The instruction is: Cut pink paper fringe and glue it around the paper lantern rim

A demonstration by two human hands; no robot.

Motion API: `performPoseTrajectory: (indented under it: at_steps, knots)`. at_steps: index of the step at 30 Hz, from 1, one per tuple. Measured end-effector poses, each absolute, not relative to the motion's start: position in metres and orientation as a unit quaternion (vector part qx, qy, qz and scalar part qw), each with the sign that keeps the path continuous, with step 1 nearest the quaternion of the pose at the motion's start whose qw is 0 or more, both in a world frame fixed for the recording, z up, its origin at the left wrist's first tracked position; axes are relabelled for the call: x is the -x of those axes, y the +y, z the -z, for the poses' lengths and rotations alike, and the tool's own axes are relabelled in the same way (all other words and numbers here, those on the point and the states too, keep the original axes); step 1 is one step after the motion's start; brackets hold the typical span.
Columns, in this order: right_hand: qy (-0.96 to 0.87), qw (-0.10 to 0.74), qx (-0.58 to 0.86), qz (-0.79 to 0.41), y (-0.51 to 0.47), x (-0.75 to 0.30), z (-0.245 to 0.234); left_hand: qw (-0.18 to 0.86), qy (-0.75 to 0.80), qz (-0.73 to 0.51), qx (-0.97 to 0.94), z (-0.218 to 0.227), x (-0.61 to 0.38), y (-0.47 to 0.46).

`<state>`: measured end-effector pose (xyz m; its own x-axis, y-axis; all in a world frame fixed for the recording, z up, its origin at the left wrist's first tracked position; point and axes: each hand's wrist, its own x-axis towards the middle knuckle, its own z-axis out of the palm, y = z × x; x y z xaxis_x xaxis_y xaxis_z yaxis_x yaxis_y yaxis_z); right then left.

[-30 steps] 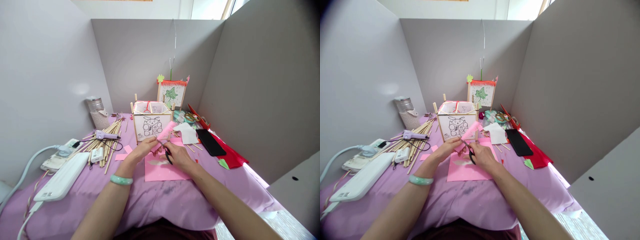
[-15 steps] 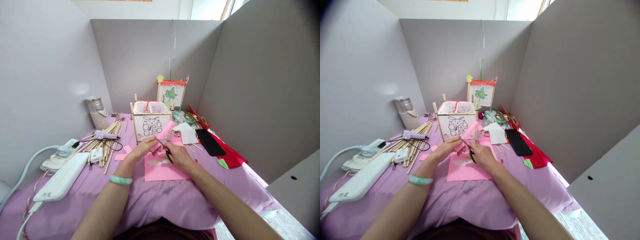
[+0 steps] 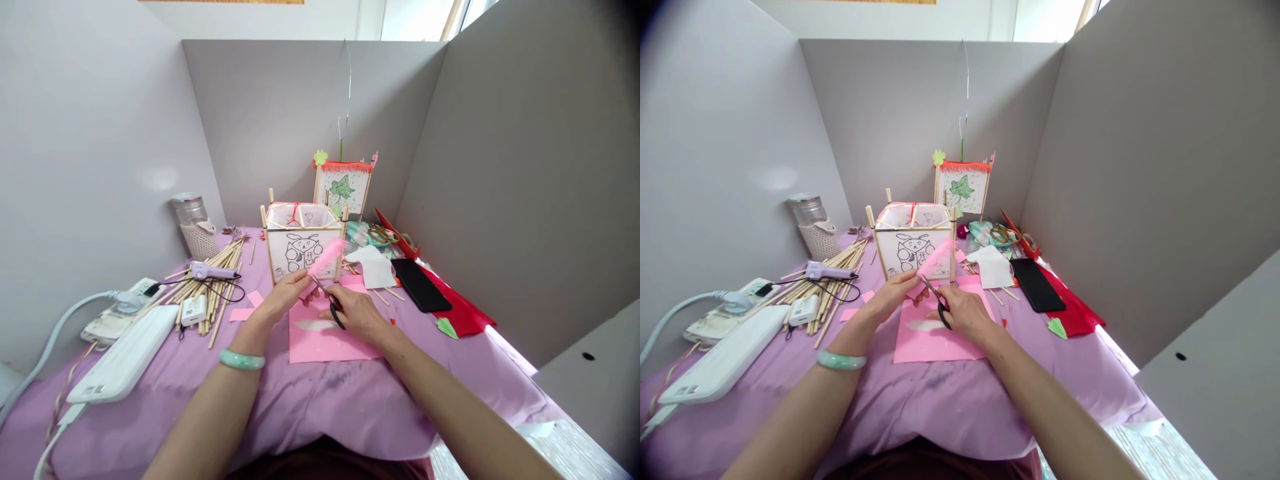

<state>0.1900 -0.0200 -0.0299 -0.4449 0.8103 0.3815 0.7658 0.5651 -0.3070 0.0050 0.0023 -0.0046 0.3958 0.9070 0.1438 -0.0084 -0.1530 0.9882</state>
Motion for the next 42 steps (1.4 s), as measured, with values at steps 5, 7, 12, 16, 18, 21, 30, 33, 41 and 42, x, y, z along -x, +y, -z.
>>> performPoseTrajectory:
  at_steps: [5,7,12,16,18,21,30,33,41,42]
  knots:
    - [-0.847,0.247,0.469,-0.040,-0.0203,-0.1896,0.0292,0.550,0.347,-0.421,-0.632,0.0045,-0.0050,0.0017]
    - [-0.848,0.247,0.468,-0.039,-0.0202,-0.1898,0.0297,0.553,0.345,-0.421,-0.631,0.0044,-0.0050,0.0017]
    - [-0.852,0.250,0.459,-0.034,-0.0203,-0.1907,0.0313,0.554,0.355,-0.429,-0.619,0.0057,-0.0050,0.0030]
    - [-0.853,0.251,0.455,-0.040,-0.0204,-0.1910,0.0319,0.552,0.353,-0.430,-0.622,0.0060,-0.0050,0.0029]
    - [-0.853,0.251,0.456,-0.042,-0.0202,-0.1908,0.0322,0.551,0.351,-0.431,-0.623,0.0055,-0.0051,0.0022]
    - [-0.851,0.253,0.458,-0.045,-0.0201,-0.1900,0.0325,0.552,0.344,-0.428,-0.628,0.0047,-0.0051,0.0015]
    - [-0.843,0.243,0.478,-0.033,-0.0231,-0.1876,0.0271,0.565,0.327,-0.431,-0.623,0.0063,-0.0044,0.0026]
    - [-0.840,0.245,0.483,-0.026,-0.0237,-0.1875,0.0264,0.568,0.327,-0.430,-0.620,0.0054,-0.0045,0.0020]
    - [-0.840,0.256,0.478,-0.036,-0.0200,-0.1887,0.0323,0.564,0.347,-0.405,-0.631,0.0018,-0.0069,-0.0026]
    - [-0.841,0.261,0.473,-0.035,-0.0198,-0.1888,0.0332,0.566,0.346,-0.399,-0.633,0.0025,-0.0072,-0.0025]
